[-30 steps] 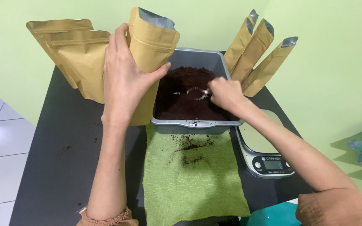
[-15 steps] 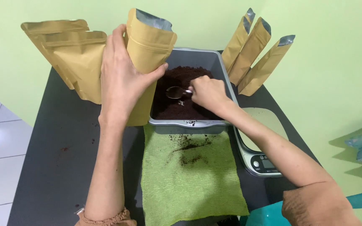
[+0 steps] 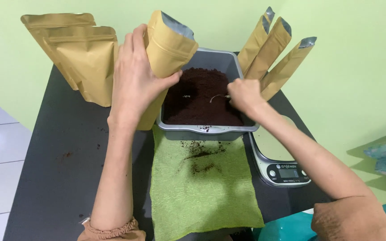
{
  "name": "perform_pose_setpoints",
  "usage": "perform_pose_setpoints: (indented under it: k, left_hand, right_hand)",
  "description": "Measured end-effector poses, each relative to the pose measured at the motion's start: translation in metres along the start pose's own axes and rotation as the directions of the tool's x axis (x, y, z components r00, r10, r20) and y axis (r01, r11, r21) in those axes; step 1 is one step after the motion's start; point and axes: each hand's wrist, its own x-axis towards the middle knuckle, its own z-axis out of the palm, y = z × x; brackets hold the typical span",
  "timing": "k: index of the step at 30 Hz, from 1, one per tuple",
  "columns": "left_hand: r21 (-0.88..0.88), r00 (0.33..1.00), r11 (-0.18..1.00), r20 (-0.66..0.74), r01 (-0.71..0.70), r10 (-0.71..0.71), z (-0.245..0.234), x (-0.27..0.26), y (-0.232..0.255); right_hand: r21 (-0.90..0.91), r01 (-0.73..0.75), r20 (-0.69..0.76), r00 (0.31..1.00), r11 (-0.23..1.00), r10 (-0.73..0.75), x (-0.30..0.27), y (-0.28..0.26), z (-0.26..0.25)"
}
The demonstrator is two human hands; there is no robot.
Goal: Filling paper bags with ground coffee using a spoon and weighing them on a scale.
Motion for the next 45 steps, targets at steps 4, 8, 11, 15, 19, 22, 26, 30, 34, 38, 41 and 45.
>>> perform_pose_setpoints:
  k: [4, 8, 11, 15, 19, 22, 26, 30, 34, 38, 41, 45]
  left_hand:
    - [-0.010, 0.995, 1.000, 0.099, -0.020, 0.021, 0.000, -0.001, -0.001]
    - [-0.045, 0.954, 0.999, 0.300, 0.012, 0.002, 0.004, 0.000, 0.001]
    - [-0.002, 0.945, 1.000, 0.326, -0.001, 0.002, 0.018, 0.000, -0.011]
    - [0.063, 0.935, 0.998, 0.355, 0.005, -0.027, 0.026, -0.001, -0.023]
    - [0.101, 0.931, 0.995, 0.365, -0.016, -0.022, 0.036, -0.002, -0.030]
    - [0.107, 0.908, 0.994, 0.418, -0.016, -0.030, 0.035, -0.003, -0.024]
    - [0.161, 0.895, 0.986, 0.445, -0.052, -0.025, 0.042, -0.004, -0.022]
    - [0.224, 0.889, 0.971, 0.457, -0.084, -0.029, 0.049, -0.006, -0.021]
    - [0.221, 0.884, 0.971, 0.467, -0.095, -0.020, 0.048, -0.007, -0.015]
    - [0.228, 0.879, 0.969, 0.476, -0.090, -0.030, 0.048, -0.007, -0.013]
    - [0.222, 0.873, 0.971, 0.487, -0.088, -0.032, 0.046, -0.006, -0.013]
    - [0.194, 0.879, 0.979, 0.476, -0.060, -0.041, 0.037, -0.005, -0.011]
  right_hand:
    - [0.342, 0.018, 0.181, 0.980, 0.940, -0.085, -0.018, -0.031, -0.039]
    - [0.627, -0.076, 0.261, 0.958, 0.775, -0.117, -0.017, -0.056, -0.052]
    - [0.724, -0.119, 0.265, 0.957, 0.679, -0.115, -0.011, -0.056, -0.038]
    - [0.752, -0.132, 0.215, 0.975, 0.646, -0.052, -0.027, -0.039, -0.046]
    - [0.781, -0.134, 0.187, 0.982, 0.610, -0.024, -0.038, -0.010, -0.058]
    - [0.774, -0.128, 0.167, 0.986, 0.620, -0.005, -0.036, 0.013, -0.048]
    - [0.759, -0.154, 0.171, 0.985, 0.633, 0.035, -0.054, 0.045, -0.075]
    - [0.746, -0.170, 0.162, 0.984, 0.643, 0.072, -0.064, 0.067, -0.104]
    - [0.737, -0.144, 0.130, 0.989, 0.660, 0.071, -0.071, 0.081, -0.122]
    - [0.760, -0.055, 0.069, 0.998, 0.647, 0.004, -0.069, 0.063, -0.144]
    - [0.794, 0.093, -0.053, 0.995, 0.601, -0.084, -0.070, 0.033, -0.161]
    - [0.456, 0.609, -0.608, 0.746, 0.649, -0.273, -0.050, 0.006, -0.133]
